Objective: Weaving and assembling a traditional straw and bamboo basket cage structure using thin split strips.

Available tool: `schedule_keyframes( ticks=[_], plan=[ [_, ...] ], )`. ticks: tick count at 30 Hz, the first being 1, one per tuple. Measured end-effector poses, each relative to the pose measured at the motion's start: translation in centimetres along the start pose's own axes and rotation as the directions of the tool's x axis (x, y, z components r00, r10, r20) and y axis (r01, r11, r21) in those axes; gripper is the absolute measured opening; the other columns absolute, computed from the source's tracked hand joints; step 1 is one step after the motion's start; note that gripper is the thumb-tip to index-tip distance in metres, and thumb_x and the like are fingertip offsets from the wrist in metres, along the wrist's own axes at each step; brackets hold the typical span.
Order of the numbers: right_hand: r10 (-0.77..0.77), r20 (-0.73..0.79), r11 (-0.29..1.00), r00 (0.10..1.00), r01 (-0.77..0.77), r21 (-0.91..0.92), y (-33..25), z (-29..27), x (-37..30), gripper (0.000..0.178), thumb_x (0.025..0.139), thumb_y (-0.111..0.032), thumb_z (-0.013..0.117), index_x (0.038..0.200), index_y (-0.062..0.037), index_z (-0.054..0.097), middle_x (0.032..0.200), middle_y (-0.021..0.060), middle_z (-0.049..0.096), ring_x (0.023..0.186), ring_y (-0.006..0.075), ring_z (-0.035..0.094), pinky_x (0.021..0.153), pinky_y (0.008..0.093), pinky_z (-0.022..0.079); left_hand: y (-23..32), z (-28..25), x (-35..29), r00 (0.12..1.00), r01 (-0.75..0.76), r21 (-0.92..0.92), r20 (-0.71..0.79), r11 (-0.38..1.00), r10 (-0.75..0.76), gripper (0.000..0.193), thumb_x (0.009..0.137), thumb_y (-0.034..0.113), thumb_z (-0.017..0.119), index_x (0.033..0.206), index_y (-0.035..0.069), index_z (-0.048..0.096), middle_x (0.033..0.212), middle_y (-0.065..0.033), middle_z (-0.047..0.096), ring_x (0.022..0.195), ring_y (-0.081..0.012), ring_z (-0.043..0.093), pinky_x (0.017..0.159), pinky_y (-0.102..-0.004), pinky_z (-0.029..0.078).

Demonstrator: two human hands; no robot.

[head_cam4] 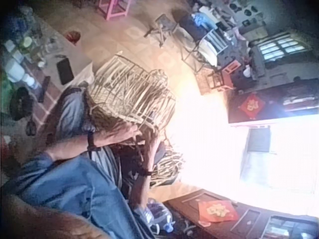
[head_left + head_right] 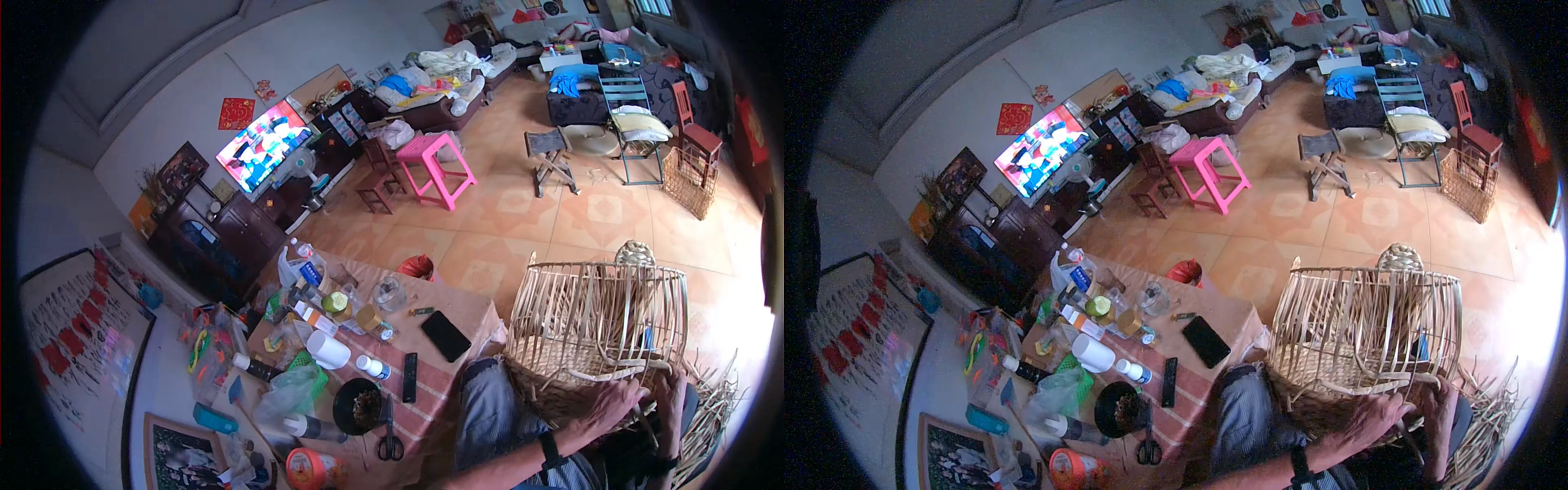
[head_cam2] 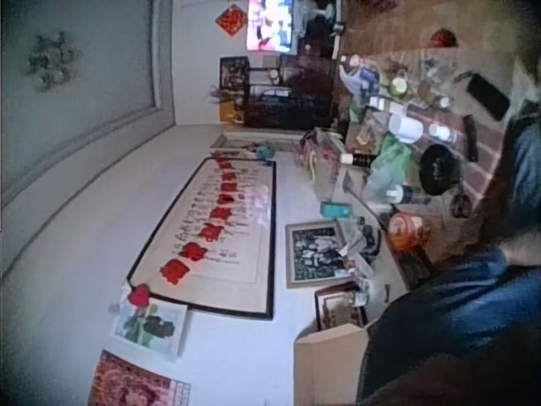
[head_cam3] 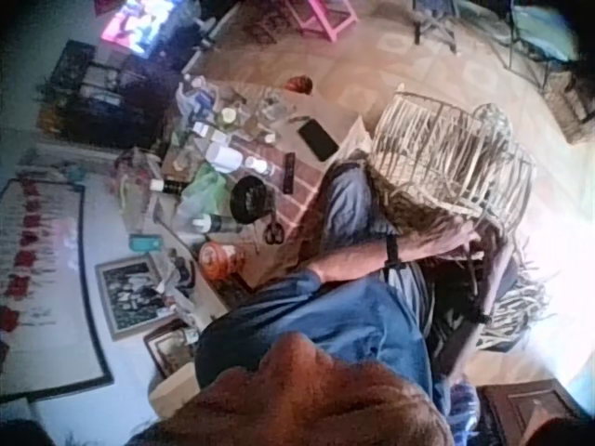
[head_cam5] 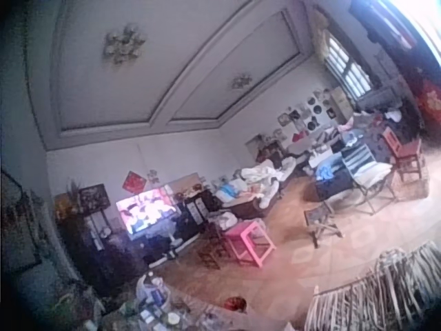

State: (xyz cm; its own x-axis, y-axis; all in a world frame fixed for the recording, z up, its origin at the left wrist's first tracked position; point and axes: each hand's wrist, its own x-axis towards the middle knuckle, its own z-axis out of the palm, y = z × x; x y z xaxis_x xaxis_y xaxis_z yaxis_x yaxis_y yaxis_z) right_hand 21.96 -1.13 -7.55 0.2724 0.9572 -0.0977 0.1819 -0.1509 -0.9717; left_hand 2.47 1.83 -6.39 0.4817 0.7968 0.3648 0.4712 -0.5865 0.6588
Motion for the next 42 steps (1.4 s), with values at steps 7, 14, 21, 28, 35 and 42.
schedule_keyframes(
  ticks=[7,14,21,28,35,42],
  plan=[
    [-0.121,-0.113,0.993,0.986,0.12,-0.018,-1.9,3.0,-2.7,0.011,0.091,0.006,0.053,0.093,0.0023,0.063,0.078,0.0008,0.055,0.077,0.0076,0.051,0.068,0.0239,0.042,-0.7,-5.3,-1.9,0.982,-0.122,0.146,-0.123,0.982,0.141,0.029,0.094,0.024,0.073,0.074,0.009,0.059,0.059,-0.0105,0.062,0.055,-0.0275,0.067,0.051,-0.0391,0.051],
    [-0.228,-0.048,0.928,0.973,0.202,-0.312,-6.7,7.7,-2.9,0.014,0.085,0.009,0.053,0.096,0.0025,0.06,0.081,0.0055,0.059,0.076,0.0115,0.051,0.069,0.0268,0.043,-4.0,-10.0,-1.6,0.99,-0.03,0.159,-0.135,0.987,0.051,0.029,0.098,0.023,0.068,0.077,0.006,0.058,0.067,-0.0117,0.065,0.063,-0.031,0.068,0.064,-0.0434,0.055],
    [-0.141,-0.215,0.954,0.966,0.075,-0.291,-7.1,8.1,-4.2,0.028,0.082,0.007,0.07,0.105,-0.0027,0.058,0.084,0.0159,0.066,0.077,0.0229,0.069,0.069,0.0348,0.051,-2.5,-10.4,-1.9,0.997,0.059,0.098,-0.056,0.993,-0.054,0.027,0.1,0.03,0.065,0.089,0.005,0.063,0.077,-0.0144,0.067,0.077,-0.0346,0.069,0.073,-0.0464,0.054],
    [-0.314,-0.038,0.758,0.949,0.226,-0.611,-10.3,8.2,-5.5,0.03,0.078,-0.016,0.084,0.088,-0.0032,0.058,0.071,0.0226,0.064,0.069,0.0446,0.065,0.06,0.0469,0.049,-3.0,-10.8,-1.6,0.998,0.048,0.071,0.027,0.996,-0.05,0.023,0.097,0.026,0.066,0.09,0.004,0.064,0.078,-0.0146,0.066,0.08,-0.0349,0.068,0.075,-0.0468,0.053],
    [-0.131,0.029,0.815,0.991,0.124,-0.566,-8.3,7.5,-4.3,0.027,0.09,-0.016,0.073,0.075,0.0004,0.057,0.059,0.0195,0.055,0.053,0.0295,0.058,0.053,0.0402,0.045,-3.4,-10.2,-1.7,1.0,0.03,0.016,-0.009,0.999,-0.029,0.026,0.098,0.025,0.066,0.084,0.004,0.06,0.073,-0.0164,0.062,0.075,-0.0363,0.066,0.071,-0.0474,0.051],
    [0.165,-0.182,0.814,0.969,-0.03,0.58,-1.1,3.6,-7.0,0.019,0.106,-0.027,0.06,0.107,-0.0078,0.063,0.082,-0.0032,0.059,0.064,0.0046,0.049,0.055,0.0199,0.037,-3.8,-9.5,-1.7,0.998,0.06,-0.033,-0.007,0.998,-0.061,0.038,0.101,0.035,0.063,0.079,0.004,0.058,0.07,-0.0175,0.061,0.072,-0.037,0.066,0.069,-0.0485,0.05]
  ],
)
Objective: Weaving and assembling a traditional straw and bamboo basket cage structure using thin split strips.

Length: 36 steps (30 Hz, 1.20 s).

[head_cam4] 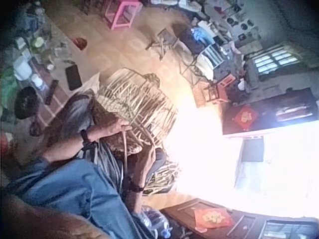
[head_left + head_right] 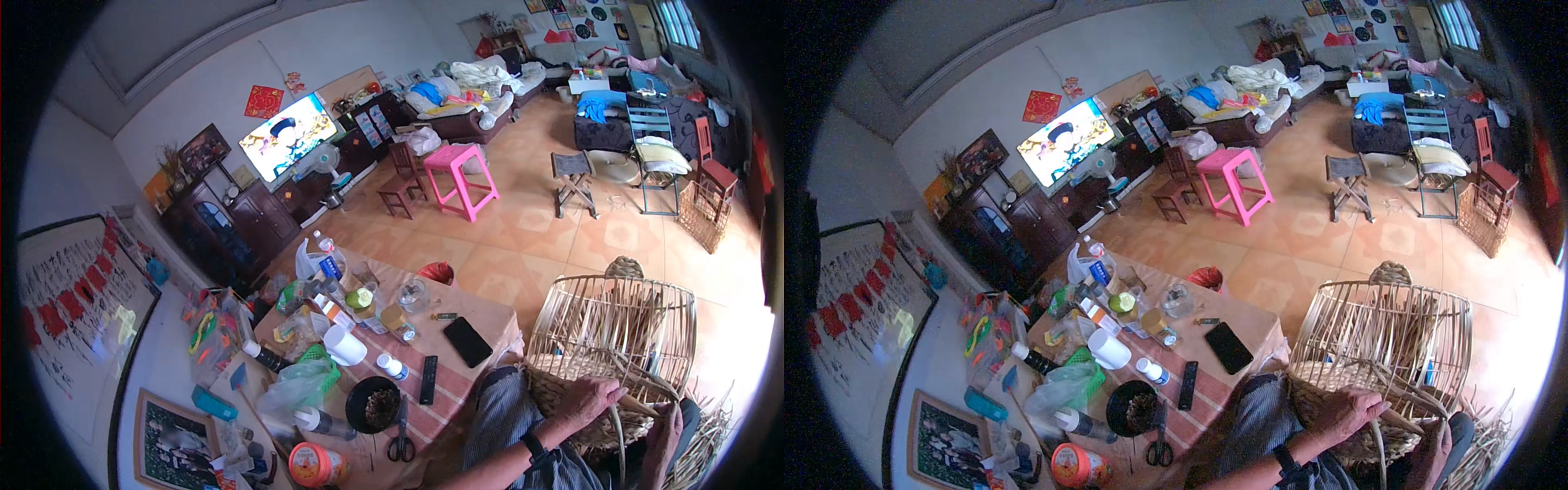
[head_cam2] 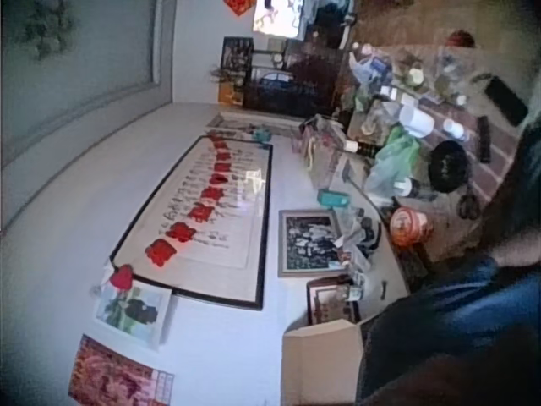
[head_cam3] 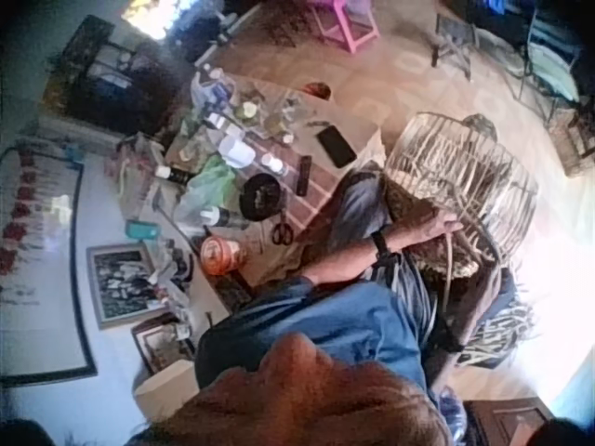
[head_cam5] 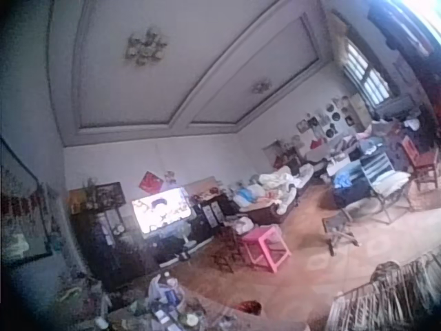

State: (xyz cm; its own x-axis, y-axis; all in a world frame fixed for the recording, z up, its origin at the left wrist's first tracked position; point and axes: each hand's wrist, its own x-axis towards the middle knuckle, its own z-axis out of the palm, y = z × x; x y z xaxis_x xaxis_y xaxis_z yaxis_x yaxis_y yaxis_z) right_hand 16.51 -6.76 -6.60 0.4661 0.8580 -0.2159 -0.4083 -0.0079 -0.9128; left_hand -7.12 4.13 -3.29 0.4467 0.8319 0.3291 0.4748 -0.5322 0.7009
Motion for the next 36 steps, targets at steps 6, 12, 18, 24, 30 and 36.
schedule_keyframes(
  ticks=[6,12,18,24,30,36],
  plan=[
    [0.256,0.23,0.967,0.939,-0.248,-0.062,-0.7,0.0,-1.7,0.019,0.098,-0.029,0.065,0.098,-0.0107,0.06,0.071,-0.0021,0.061,0.051,0.0061,0.049,0.042,0.021,0.039,-0.1,0.3,0.1,0.999,-0.007,-0.004,-0.038,1.0,0.007,0.041,0.101,0.037,0.063,0.076,0.004,0.057,0.066,-0.0179,0.059,0.067,-0.0368,0.065,0.065,-0.0486,0.049],
    [0.217,0.271,0.874,0.938,-0.063,-0.482,-0.9,-1.0,-2.9,0.023,0.103,-0.027,0.062,0.107,-0.0049,0.063,0.089,0.0046,0.066,0.071,0.0123,0.059,0.062,0.0266,0.047,-0.2,0.3,0.1,0.999,-0.019,0.052,-0.04,0.998,0.021,0.044,0.1,0.04,0.065,0.075,0.004,0.056,0.067,-0.0187,0.061,0.064,-0.0363,0.065,0.063,-0.0478,0.049],
    [-0.076,0.114,0.997,0.991,0.076,0.004,1.3,-6.0,-0.3,0.033,0.11,-0.038,0.052,0.107,-0.0071,0.063,0.069,-0.0008,0.057,0.052,0.0055,0.049,0.043,0.0213,0.038,-0.4,0.3,0.1,0.999,-0.021,0.036,-0.046,0.999,0.023,0.041,0.099,0.038,0.066,0.076,0.005,0.057,0.067,-0.0177,0.061,0.066,-0.0357,0.065,0.063,-0.0482,0.049],
    [-0.475,0.204,0.719,0.856,0.511,-0.471,1.1,-10.4,0.0,0.023,0.109,-0.027,0.052,0.109,-0.0049,0.058,0.092,0.0026,0.055,0.065,0.0088,0.051,0.054,0.0213,0.041,-0.3,0.4,0.1,1.0,-0.019,0.024,-0.025,1.0,0.019,0.039,0.098,0.035,0.067,0.076,0.004,0.058,0.067,-0.0155,0.061,0.065,-0.0358,0.064,0.062,-0.048,0.049],
    [0.149,0.297,0.925,0.943,-0.239,0.295,-0.3,-11.6,-1.4,0.037,0.109,-0.027,0.056,0.135,-0.0012,0.061,0.118,0.0104,0.069,0.102,0.0199,0.066,0.089,0.0338,0.054,0.4,-0.6,0.0,1.0,-0.02,0.077,-0.002,0.997,0.021,0.037,0.098,0.034,0.066,0.076,0.005,0.057,0.068,-0.0148,0.061,0.067,-0.0349,0.065,0.066,-0.0479,0.049],
    [0.397,0.287,0.886,0.872,-0.281,-0.37,-5.2,-3.9,-6.3,0.042,0.108,-0.026,0.055,0.141,0.0,0.057,0.123,0.0121,0.067,0.105,0.0195,0.065,0.092,0.0315,0.052,2.3,-2.6,-1.2,0.994,-0.085,0.201,0.089,0.976,0.069,0.016,0.098,0.02,0.065,0.101,0.005,0.068,0.104,-0.0126,0.066,0.1,-0.0332,0.065,0.082,-0.0443,0.051]
  ],
)
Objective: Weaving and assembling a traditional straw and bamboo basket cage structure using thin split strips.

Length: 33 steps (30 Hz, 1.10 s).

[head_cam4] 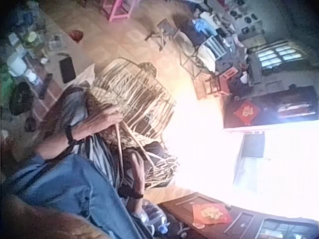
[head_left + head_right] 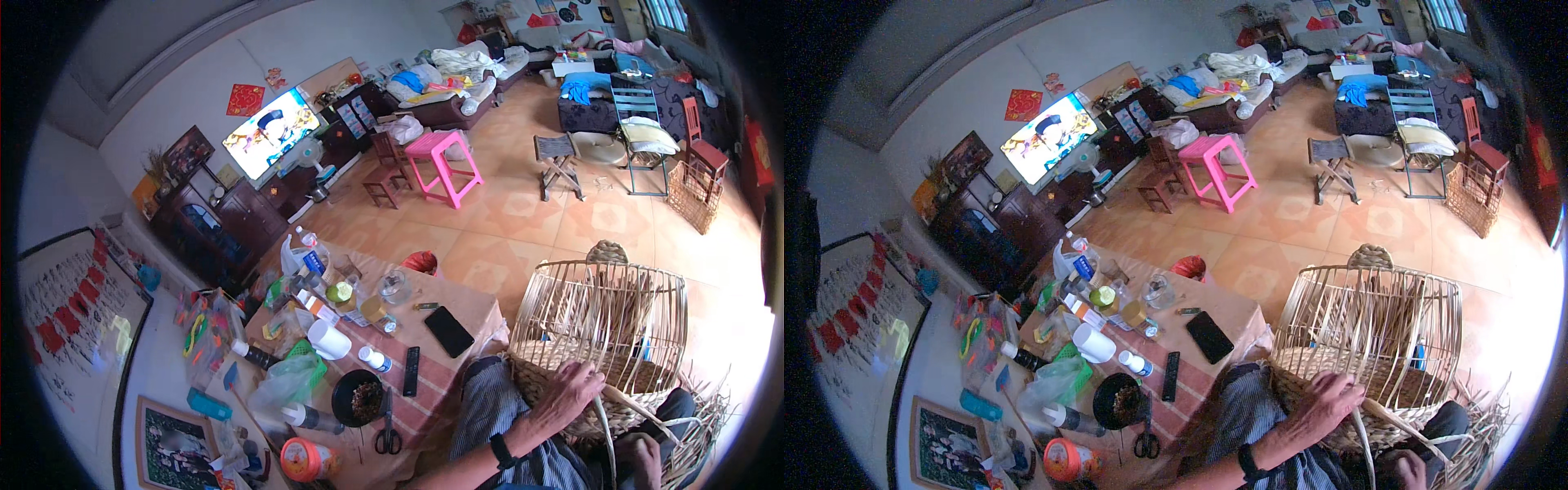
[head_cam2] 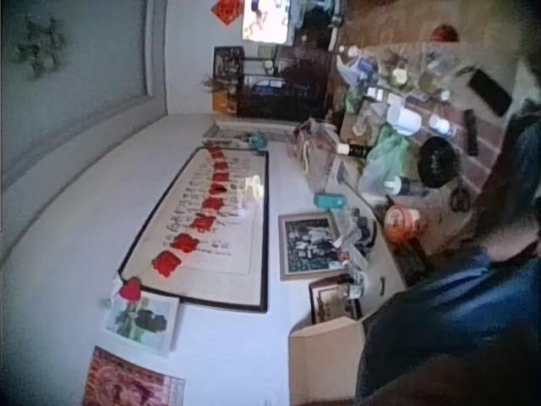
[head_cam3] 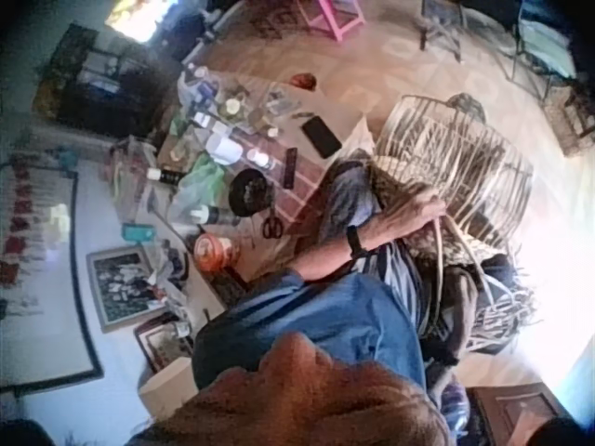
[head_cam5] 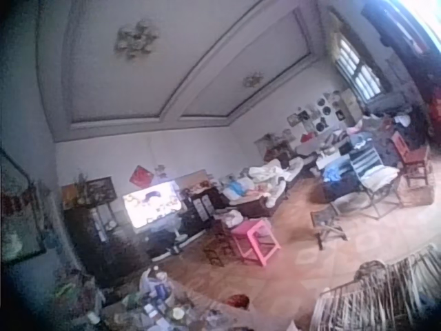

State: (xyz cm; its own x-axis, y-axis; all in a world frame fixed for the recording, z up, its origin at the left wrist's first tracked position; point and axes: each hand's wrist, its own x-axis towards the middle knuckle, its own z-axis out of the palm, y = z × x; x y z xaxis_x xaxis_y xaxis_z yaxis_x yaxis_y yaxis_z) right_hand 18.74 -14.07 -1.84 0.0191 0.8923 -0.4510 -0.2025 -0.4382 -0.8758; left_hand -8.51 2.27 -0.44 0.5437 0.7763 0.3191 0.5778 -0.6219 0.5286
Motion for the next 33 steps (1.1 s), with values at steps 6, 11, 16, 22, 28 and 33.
schedule_keyframes(
  ticks=[6,11,16,22,28,33],
  plan=[
    [0.1,0.106,0.994,0.989,-0.105,0.042,-3.3,8.0,0.7,0.039,0.106,-0.021,0.06,0.139,-0.0009,0.056,0.116,0.0073,0.065,0.093,0.0107,0.059,0.081,0.0227,0.048,1.6,-1.5,-1.3,0.993,-0.054,0.08,-0.1,0.995,0.062,0.047,0.091,0.009,0.065,0.138,0.003,0.06,0.134,-0.0191,0.056,0.12,-0.0355,0.058,0.108,-0.0454,0.045],
    [0.054,0.151,0.996,0.987,-0.065,0.065,-4.9,8.2,-0.1,0.028,0.104,-0.007,0.058,0.131,0.0017,0.061,0.116,0.0093,0.064,0.097,0.0137,0.061,0.084,0.0287,0.051,1.4,-0.9,-1.8,0.99,-0.137,0.057,0.024,0.989,0.136,0.053,0.088,0.008,0.068,0.14,-0.001,0.057,0.136,-0.0181,0.056,0.124,-0.0333,0.056,0.114,-0.0449,0.042],
    [0.151,0.225,0.988,0.963,-0.139,-0.068,-8.8,3.7,-0.7,0.04,0.107,-0.032,0.056,0.127,0.0019,0.065,0.109,0.0124,0.068,0.092,0.0185,0.065,0.077,0.0303,0.052,-0.2,0.4,-1.1,0.983,-0.161,-0.133,-0.11,0.978,0.147,0.04,0.085,0.006,0.074,0.124,0.002,0.066,0.122,-0.0148,0.067,0.111,-0.0329,0.067,0.098,-0.0412,0.056],
    [-0.427,-0.007,0.894,0.904,0.421,-0.155,-5.8,7.1,3.5,0.055,0.096,-0.005,0.065,0.147,-0.005,0.043,0.104,0.0058,0.054,0.076,0.012,0.056,0.063,0.0252,0.048,-0.1,0.8,-0.8,0.983,-0.135,-0.179,-0.15,0.974,0.109,0.028,0.088,0.005,0.069,0.116,0.001,0.068,0.113,-0.0136,0.07,0.105,-0.0326,0.069,0.092,-0.0409,0.057],
    [-0.381,-0.111,0.924,0.918,0.376,-0.063,-6.7,9.0,8.1,0.013,0.103,-0.016,0.066,0.107,-0.0052,0.061,0.084,-0.001,0.058,0.072,0.0095,0.055,0.064,0.0245,0.046,-0.3,0.8,-0.3,1.0,0.029,-0.171,0.018,0.985,-0.026,0.041,0.091,0.005,0.065,0.132,0.007,0.059,0.107,-0.0125,0.071,0.099,-0.0319,0.071,0.083,-0.0409,0.057],
    [-0.444,-0.24,0.883,0.863,0.467,0.046,-8.9,8.0,10.5,0.024,0.104,-0.024,0.062,0.113,-0.0024,0.061,0.089,0.0029,0.064,0.078,0.0136,0.065,0.074,0.0287,0.054,0.8,2.8,-1.2,0.993,-0.11,0.108,-0.027,0.988,0.113,0.061,0.094,0.012,0.06,0.15,0.0,0.042,0.108,-0.0172,0.069,0.101,-0.032,0.067,0.093,-0.0439,0.052]
  ],
)
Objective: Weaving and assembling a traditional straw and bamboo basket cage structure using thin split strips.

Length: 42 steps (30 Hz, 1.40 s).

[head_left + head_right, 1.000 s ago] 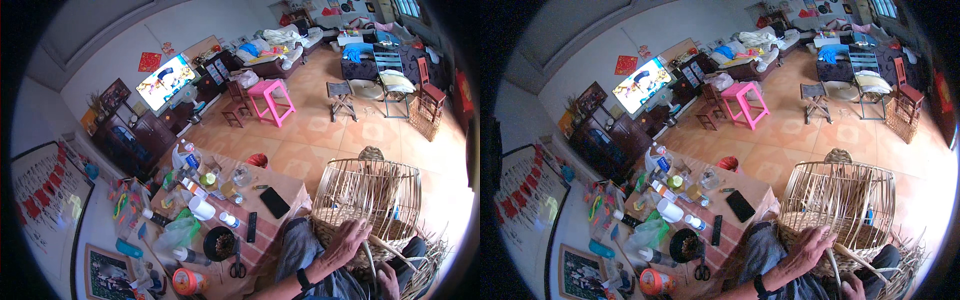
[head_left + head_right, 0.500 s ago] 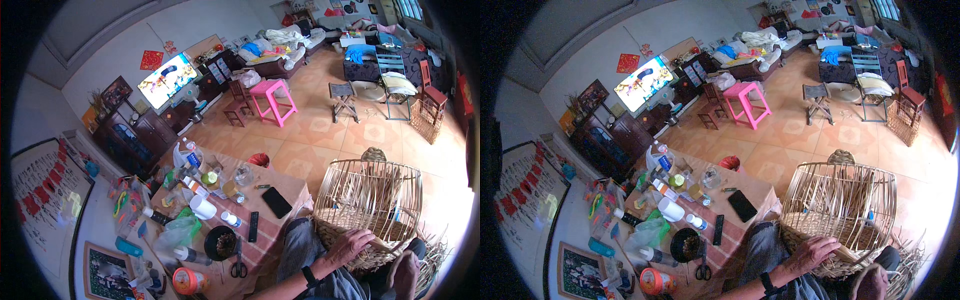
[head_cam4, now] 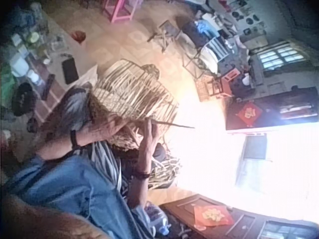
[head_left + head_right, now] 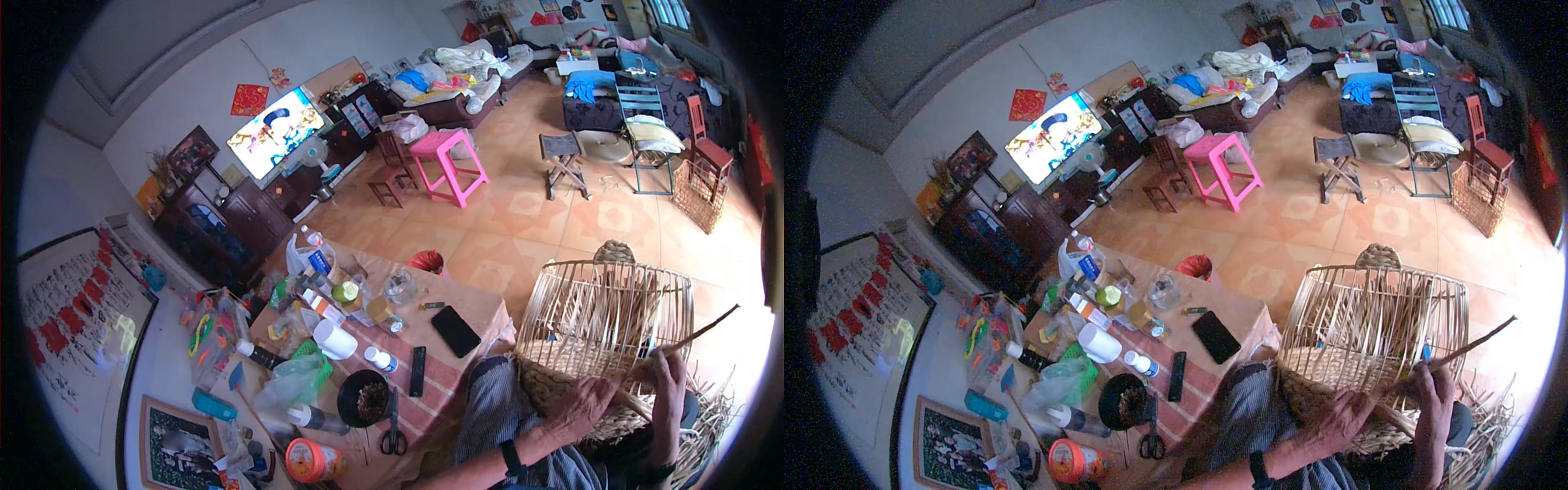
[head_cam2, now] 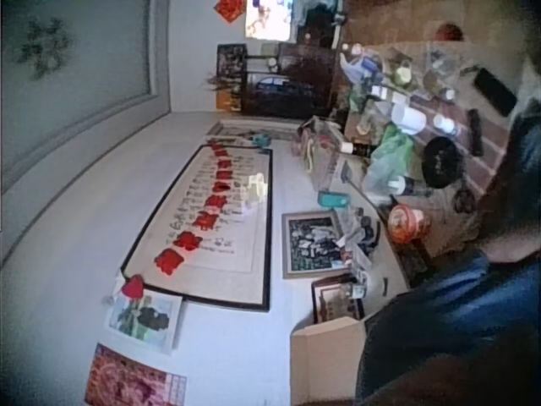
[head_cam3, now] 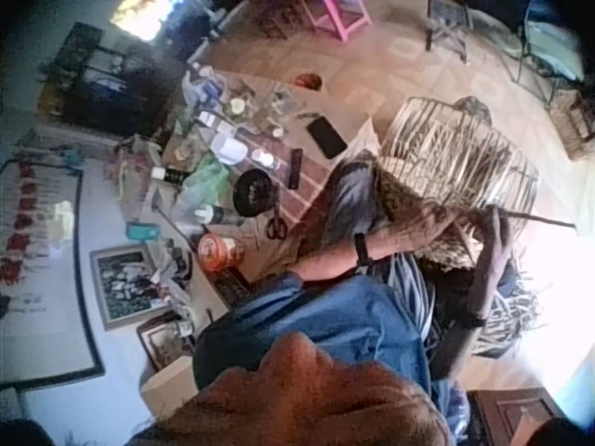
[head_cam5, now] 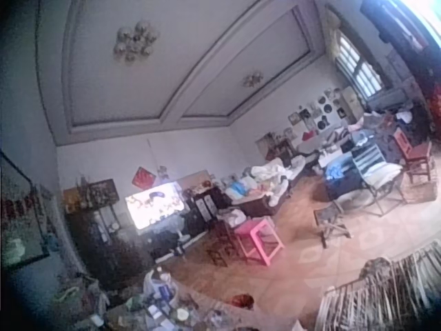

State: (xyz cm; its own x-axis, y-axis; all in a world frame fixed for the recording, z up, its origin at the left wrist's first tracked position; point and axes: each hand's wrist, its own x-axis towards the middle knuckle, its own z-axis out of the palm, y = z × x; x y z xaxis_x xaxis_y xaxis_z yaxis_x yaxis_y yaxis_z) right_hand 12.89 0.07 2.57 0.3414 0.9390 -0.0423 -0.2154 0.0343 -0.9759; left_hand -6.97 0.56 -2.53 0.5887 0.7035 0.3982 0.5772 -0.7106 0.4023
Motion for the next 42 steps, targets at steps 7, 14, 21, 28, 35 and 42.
schedule_keyframes(
  ticks=[7,14,21,28,35,42],
  plan=[
    [-0.098,0.327,0.778,0.94,0.277,-0.563,-0.7,2.0,1.6,0.011,0.096,-0.009,0.066,0.103,-0.0014,0.064,0.087,0.0107,0.066,0.079,0.0232,0.069,0.073,0.0366,0.055,2.4,2.7,0.5,0.997,0.075,0.533,-0.034,0.843,-0.068,0.061,0.09,0.025,0.061,0.141,-0.007,0.05,0.097,-0.0127,0.057,0.095,-0.0241,0.057,0.089,-0.0396,0.046],
    [-0.258,0.426,0.306,0.867,0.492,-0.815,1.6,2.8,0.3,0.008,0.083,-0.006,0.067,0.087,-0.0022,0.061,0.075,0.0226,0.06,0.07,0.0424,0.063,0.063,0.0512,0.047,0.4,4.0,0.3,0.985,0.17,0.143,0.001,0.975,-0.171,0.033,0.085,0.013,0.059,0.115,-0.001,0.062,0.108,-0.0189,0.06,0.106,-0.036,0.056,0.093,-0.0461,0.045],
    [-0.356,0.295,0.501,0.887,0.447,-0.741,2.8,1.9,-0.1,0.03,0.084,0.002,0.063,0.113,-0.0041,0.063,0.076,0.0184,0.065,0.064,0.0344,0.064,0.058,0.0426,0.05,-0.9,4.5,-0.4,0.987,0.029,-0.041,-0.156,0.999,-0.035,0.031,0.087,0.01,0.054,0.115,-0.003,0.061,0.112,-0.019,0.059,0.109,-0.036,0.057,0.098,-0.0478,0.043],
    [-0.116,0.027,0.84,0.993,0.113,-0.531,4.2,-1.7,-0.3,0.042,0.076,0.011,0.069,0.114,-0.0063,0.063,0.075,-0.0023,0.059,0.07,0.0091,0.057,0.063,0.0252,0.046,-0.8,3.3,0.1,0.998,0.025,-0.023,-0.05,0.999,-0.026,0.038,0.085,0.008,0.056,0.122,0.0,0.057,0.107,-0.0158,0.057,0.107,-0.0337,0.057,0.096,-0.0463,0.044],
    [0.136,0.052,0.987,0.989,-0.14,0.083,5.3,-8.2,-1.7,0.014,0.09,-0.005,0.07,0.099,-0.0061,0.059,0.069,-0.0034,0.058,0.052,0.0024,0.048,0.046,0.0188,0.036,-0.2,2.6,0.4,0.993,0.036,-0.137,-0.103,0.99,-0.051,0.054,0.069,0.003,0.076,0.119,0.004,0.056,0.105,-0.012,0.057,0.105,-0.0333,0.057,0.094,-0.0476,0.043],
    [0.182,0.127,0.928,0.975,-0.213,0.306,8.4,-7.7,-6.7,0.019,0.091,-0.015,0.074,0.096,-0.0082,0.057,0.074,-0.0017,0.061,0.045,0.0022,0.042,0.039,0.0186,0.03,-1.0,1.1,1.0,0.998,0.051,-0.224,0.04,0.973,-0.043,0.046,0.065,0.008,0.081,0.106,0.007,0.06,0.101,-0.0092,0.059,0.103,-0.0323,0.059,0.095,-0.0456,0.044]
  ],
)
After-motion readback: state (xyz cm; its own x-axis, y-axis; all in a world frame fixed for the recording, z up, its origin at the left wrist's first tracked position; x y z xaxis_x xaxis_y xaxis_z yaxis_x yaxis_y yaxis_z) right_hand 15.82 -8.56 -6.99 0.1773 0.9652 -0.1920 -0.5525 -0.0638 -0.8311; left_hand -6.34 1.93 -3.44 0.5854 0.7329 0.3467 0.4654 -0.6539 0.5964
